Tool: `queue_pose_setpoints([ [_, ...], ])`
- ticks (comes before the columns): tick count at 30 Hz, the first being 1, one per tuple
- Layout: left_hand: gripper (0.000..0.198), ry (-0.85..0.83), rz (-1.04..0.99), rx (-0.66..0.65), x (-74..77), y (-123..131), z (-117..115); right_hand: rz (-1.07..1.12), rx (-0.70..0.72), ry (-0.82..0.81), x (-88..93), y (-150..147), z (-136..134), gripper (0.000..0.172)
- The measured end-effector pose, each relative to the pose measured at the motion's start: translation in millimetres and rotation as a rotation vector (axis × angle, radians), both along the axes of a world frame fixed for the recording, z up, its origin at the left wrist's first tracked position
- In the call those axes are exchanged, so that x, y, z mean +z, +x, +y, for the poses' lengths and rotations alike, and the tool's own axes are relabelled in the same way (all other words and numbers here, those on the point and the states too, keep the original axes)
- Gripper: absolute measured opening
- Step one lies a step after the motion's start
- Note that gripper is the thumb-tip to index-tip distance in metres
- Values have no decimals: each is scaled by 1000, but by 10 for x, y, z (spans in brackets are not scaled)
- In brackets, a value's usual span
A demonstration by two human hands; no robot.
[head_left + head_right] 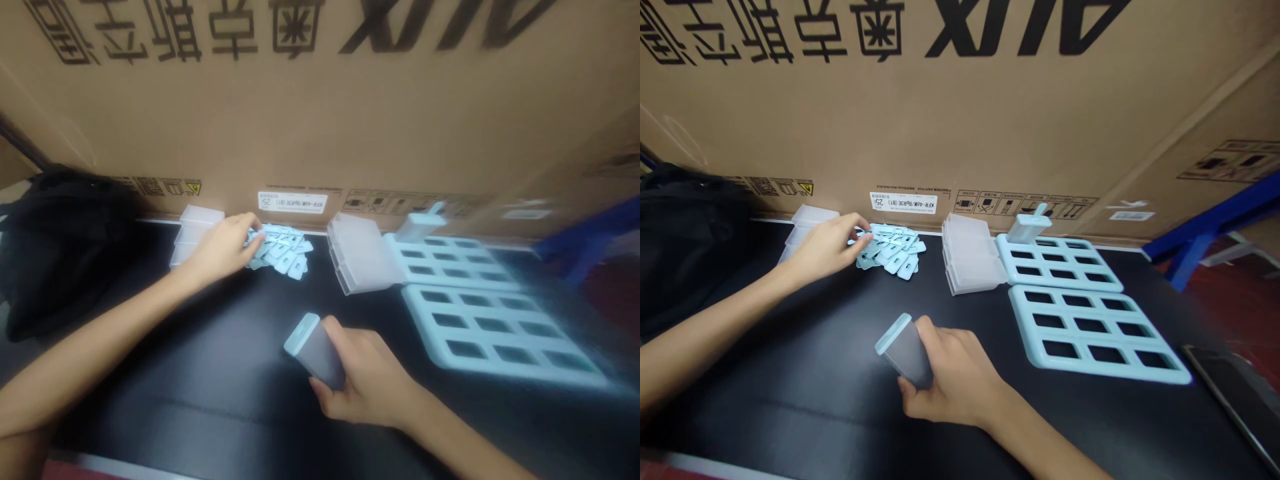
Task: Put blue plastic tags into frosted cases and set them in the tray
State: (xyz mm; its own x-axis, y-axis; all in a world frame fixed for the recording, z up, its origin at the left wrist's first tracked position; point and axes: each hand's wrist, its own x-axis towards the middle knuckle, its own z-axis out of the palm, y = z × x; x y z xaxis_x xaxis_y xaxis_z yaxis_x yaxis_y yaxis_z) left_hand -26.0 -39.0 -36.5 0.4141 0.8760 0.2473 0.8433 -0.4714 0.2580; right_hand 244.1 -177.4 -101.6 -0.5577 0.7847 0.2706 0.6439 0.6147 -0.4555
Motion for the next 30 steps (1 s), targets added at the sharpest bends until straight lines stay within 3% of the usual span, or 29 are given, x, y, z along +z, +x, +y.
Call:
queue_pose_setpoints([
  [4,52,-306,-15,-593,151,215,-467,12,8,8,-8,11,-3,31],
  [5,61,-342,-15,-706,170,259,-567,23,18,21,-15,13,-6,33],
  [7,65,-339,-3,-800,179,319,-708,35,36,40,-31,15,-16,39],
  [12,55,-286,44,-830,154,338,-742,-19,40,6,-27,-19,-53,38],
  [17,52,-352,0,-860,300,233,-627,-39,53,-73,47,-15,-69,34],
  [21,52,-320,-31,-669,411,13,-351,-114,49,-103,79,36,-67,32],
  [24,49,-206,-23,-493,353,-110,-58,-147,36,-117,74,22,-71,34],
  [30,43,-61,79,-372,90,-39,338,-211,37,-160,79,-32,-78,35],
])
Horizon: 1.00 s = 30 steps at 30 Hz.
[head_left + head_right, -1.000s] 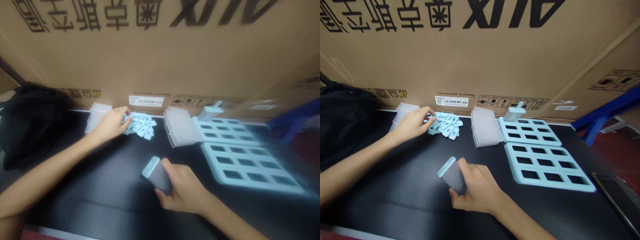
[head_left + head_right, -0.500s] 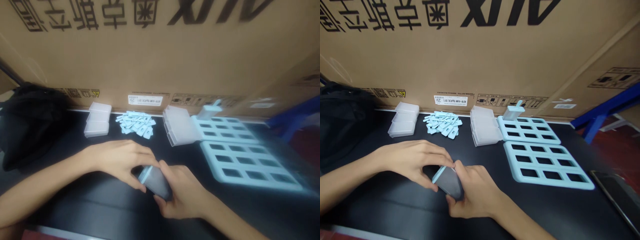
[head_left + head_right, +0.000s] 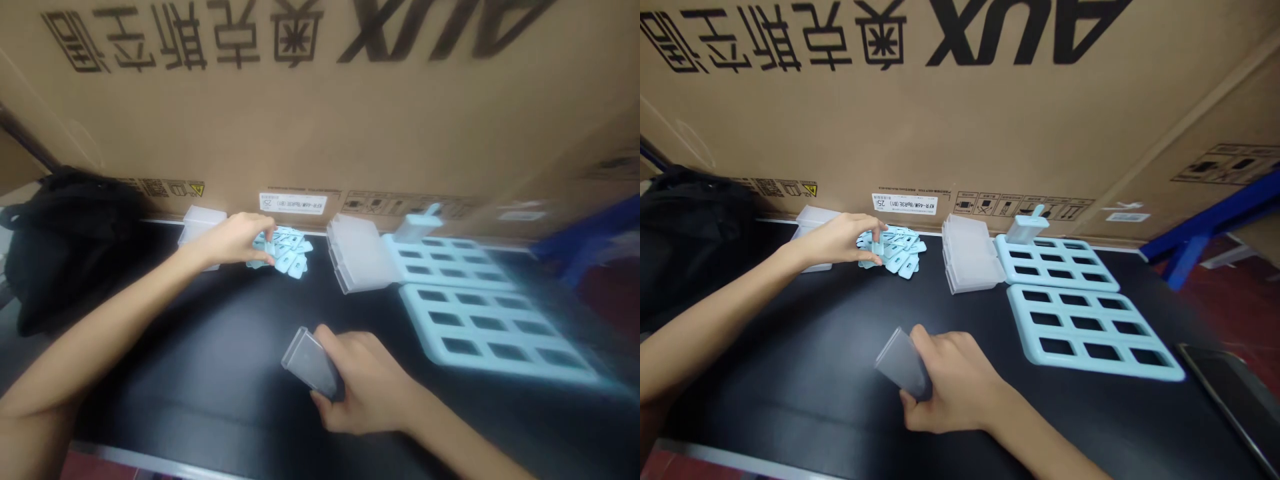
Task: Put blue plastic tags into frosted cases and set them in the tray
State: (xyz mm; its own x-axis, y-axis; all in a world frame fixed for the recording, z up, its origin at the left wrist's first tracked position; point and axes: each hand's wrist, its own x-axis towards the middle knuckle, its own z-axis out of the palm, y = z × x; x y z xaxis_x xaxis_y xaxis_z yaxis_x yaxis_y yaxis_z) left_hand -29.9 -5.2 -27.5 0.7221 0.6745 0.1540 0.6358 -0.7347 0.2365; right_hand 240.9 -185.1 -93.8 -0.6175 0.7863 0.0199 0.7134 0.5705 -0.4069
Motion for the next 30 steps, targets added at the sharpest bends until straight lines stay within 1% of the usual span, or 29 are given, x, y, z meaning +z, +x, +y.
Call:
queue_pose_setpoints([
  [3,39,-11,94,3,-79,46,97,-39,-20,-22,26,12,3,35],
  [6,33,-52,172,-48,-133,39,159,-71,-17,-36,41,22,9,35],
  [8,33,-59,187,-74,-163,14,190,-87,-13,-36,40,23,14,36],
  [12,43,-59,163,-107,-207,-59,228,-108,1,-34,41,19,19,36],
  [14,50,-46,135,-129,-200,-87,181,-121,1,-40,54,14,18,36],
  [16,50,-21,80,-157,-152,-87,31,-132,-15,-52,73,11,16,36],
  [17,47,-13,46,-175,-110,-73,-91,-133,-23,-63,81,11,16,36],
  [19,43,-31,-15,-223,-3,-17,-417,-124,-37,-87,91,15,15,35],
  [20,44,-55,-23,-265,53,23,-606,-117,-42,-99,91,19,16,35],
  [21,48,-82,-19,-333,101,68,-796,-106,-43,-110,87,22,17,35],
  [22,54,-96,-13,-402,134,115,-976,-91,-41,-122,81,24,18,36],
  [23,55,-89,8,-469,147,161,-1136,-73,-39,-134,74,25,19,36],
  [24,52,-53,20,-518,136,202,-1269,-56,-37,-146,67,23,19,36],
  [26,33,58,60,-550,51,261,-1442,-35,-37,-168,56,15,17,34],
  [28,16,193,76,-534,-81,285,-1514,-33,-44,-172,57,5,11,33],
  [30,13,288,70,-497,-201,285,-1529,-25,-41,-167,71,-5,0,40],
])
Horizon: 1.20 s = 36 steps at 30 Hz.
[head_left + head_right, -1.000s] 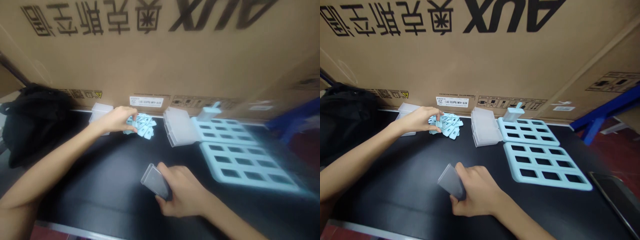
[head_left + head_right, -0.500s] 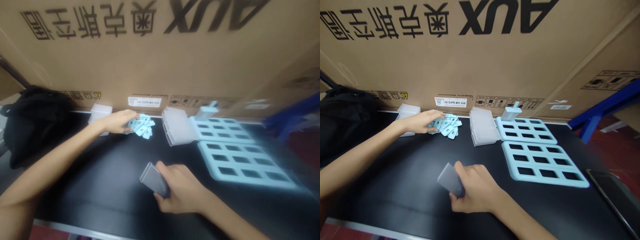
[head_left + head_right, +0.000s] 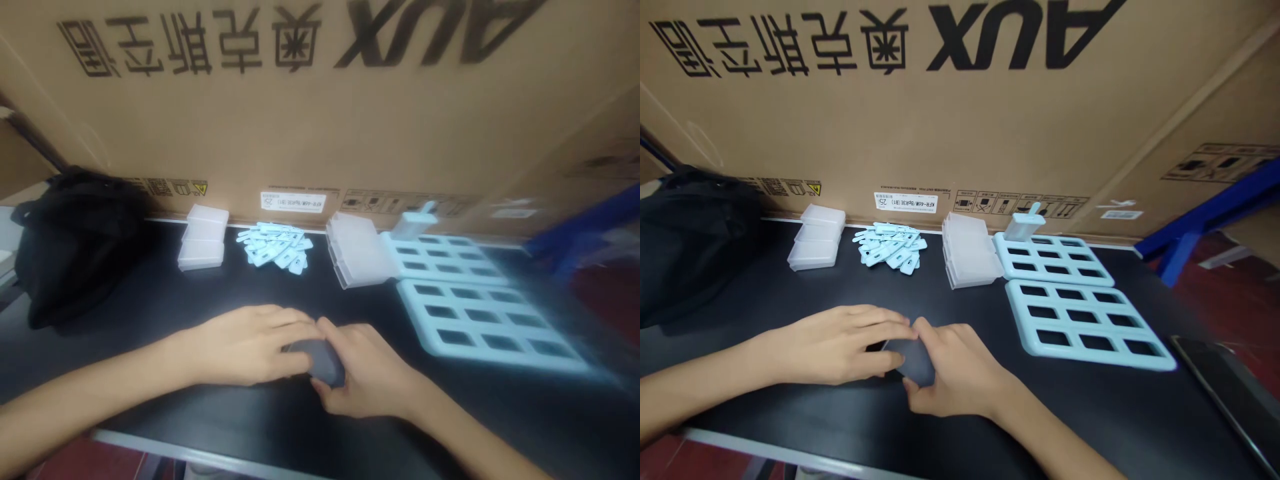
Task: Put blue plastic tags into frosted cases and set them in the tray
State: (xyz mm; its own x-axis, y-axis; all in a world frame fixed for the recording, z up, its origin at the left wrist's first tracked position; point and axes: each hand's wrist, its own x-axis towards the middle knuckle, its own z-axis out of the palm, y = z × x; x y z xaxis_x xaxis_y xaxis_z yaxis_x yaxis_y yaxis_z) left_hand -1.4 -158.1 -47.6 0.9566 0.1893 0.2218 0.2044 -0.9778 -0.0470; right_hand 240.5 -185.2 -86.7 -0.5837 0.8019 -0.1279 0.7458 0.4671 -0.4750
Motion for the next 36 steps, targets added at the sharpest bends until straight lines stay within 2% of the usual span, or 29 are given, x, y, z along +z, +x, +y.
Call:
queue_pose_setpoints([
  [2,15,21,-11,21,-62,-15,4,12,11,0,24,-6,-16,46],
  [4,17,-20,0,23,-56,-59,24,26,29,-7,49,-10,-33,44],
  [7,18,-134,-5,-3,41,-253,124,76,49,-11,66,-3,-37,41],
  [9,18,-188,-49,33,122,-505,260,107,23,13,52,16,-17,45],
  [11,18,-192,-139,168,183,-835,442,116,-30,58,22,43,15,48],
  [15,24,-60,-354,500,211,-1484,820,111,-90,130,-21,74,63,43],
  [18,33,-53,-404,637,161,-1762,1001,102,-91,154,-6,66,65,38],
  [21,37,-90,-406,677,74,-1858,1096,100,-87,172,16,59,66,35],
  [26,36,-107,-344,661,-76,-1919,1196,85,-98,202,-5,53,76,29],
  [31,36,-102,-320,707,-143,-1960,1205,176,-94,311,61,147,73,23],
  [33,37,-81,-384,747,-176,-1936,1188,273,-228,447,154,305,161,22],
  [36,43,-74,-523,808,-273,-1883,1190,365,-671,682,301,675,495,26],
])
